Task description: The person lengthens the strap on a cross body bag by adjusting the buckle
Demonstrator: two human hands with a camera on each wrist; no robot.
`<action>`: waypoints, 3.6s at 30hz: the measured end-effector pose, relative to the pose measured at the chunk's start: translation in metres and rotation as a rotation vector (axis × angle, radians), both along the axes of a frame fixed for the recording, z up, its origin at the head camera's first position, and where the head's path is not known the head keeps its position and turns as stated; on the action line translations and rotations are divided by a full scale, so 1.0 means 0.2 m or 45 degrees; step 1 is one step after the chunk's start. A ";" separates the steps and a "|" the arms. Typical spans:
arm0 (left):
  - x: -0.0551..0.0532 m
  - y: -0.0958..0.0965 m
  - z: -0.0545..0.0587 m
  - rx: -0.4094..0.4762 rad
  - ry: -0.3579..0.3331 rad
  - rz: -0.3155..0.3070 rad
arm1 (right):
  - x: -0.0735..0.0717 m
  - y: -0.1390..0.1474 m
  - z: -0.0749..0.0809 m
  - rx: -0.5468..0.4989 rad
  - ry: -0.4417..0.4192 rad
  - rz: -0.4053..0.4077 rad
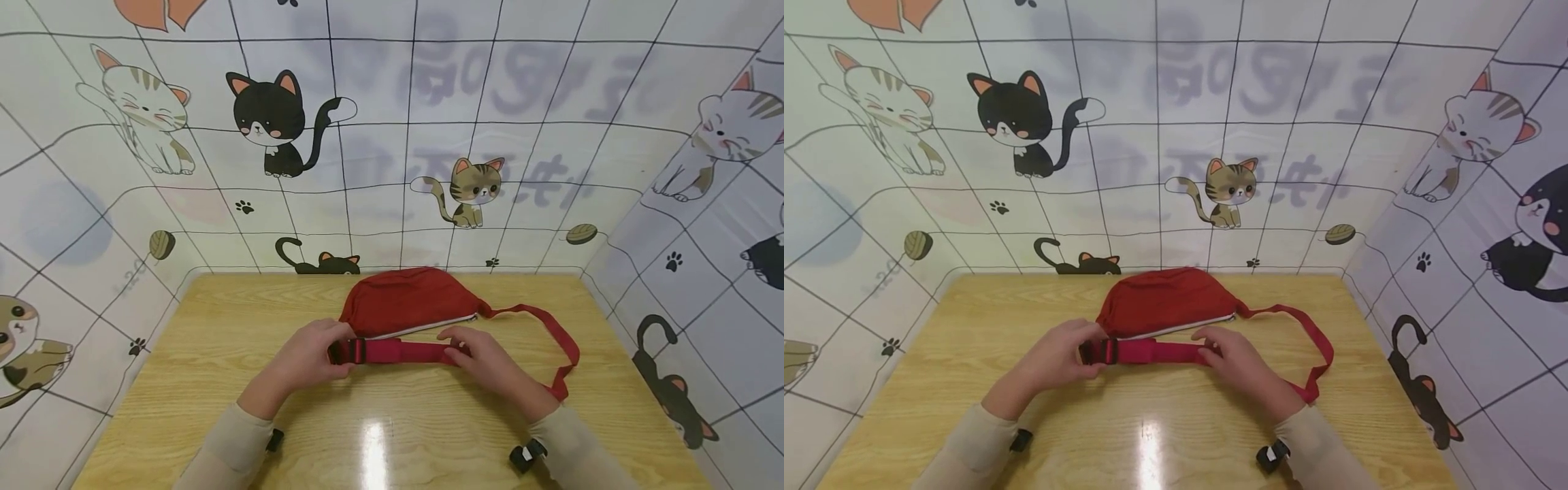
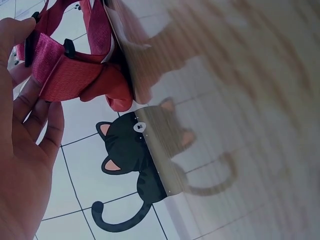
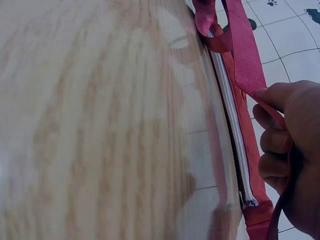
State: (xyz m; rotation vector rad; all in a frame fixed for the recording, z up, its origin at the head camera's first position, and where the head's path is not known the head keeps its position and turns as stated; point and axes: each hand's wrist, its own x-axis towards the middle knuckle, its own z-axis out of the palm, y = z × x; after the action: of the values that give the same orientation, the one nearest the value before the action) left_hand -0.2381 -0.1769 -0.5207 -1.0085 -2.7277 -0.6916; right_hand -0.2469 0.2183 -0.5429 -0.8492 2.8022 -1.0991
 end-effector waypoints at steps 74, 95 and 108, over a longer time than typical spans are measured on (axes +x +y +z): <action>0.04 -0.07 0.02 -0.111 0.154 0.143 | 0.03 -0.69 0.08 0.043 0.401 0.102; 0.00 -0.40 0.03 -0.001 -0.053 0.269 | 0.01 -0.57 0.06 0.065 0.325 0.067; -0.02 -0.44 0.03 -0.035 -0.054 0.240 | 0.00 -0.58 0.04 0.106 0.327 0.045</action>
State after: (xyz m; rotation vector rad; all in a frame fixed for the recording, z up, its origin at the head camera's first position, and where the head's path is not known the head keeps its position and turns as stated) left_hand -0.2424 -0.2652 -0.5155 -0.7366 -2.8279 -0.6517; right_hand -0.2468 0.1013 -0.5350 -1.0991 2.9967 -0.9211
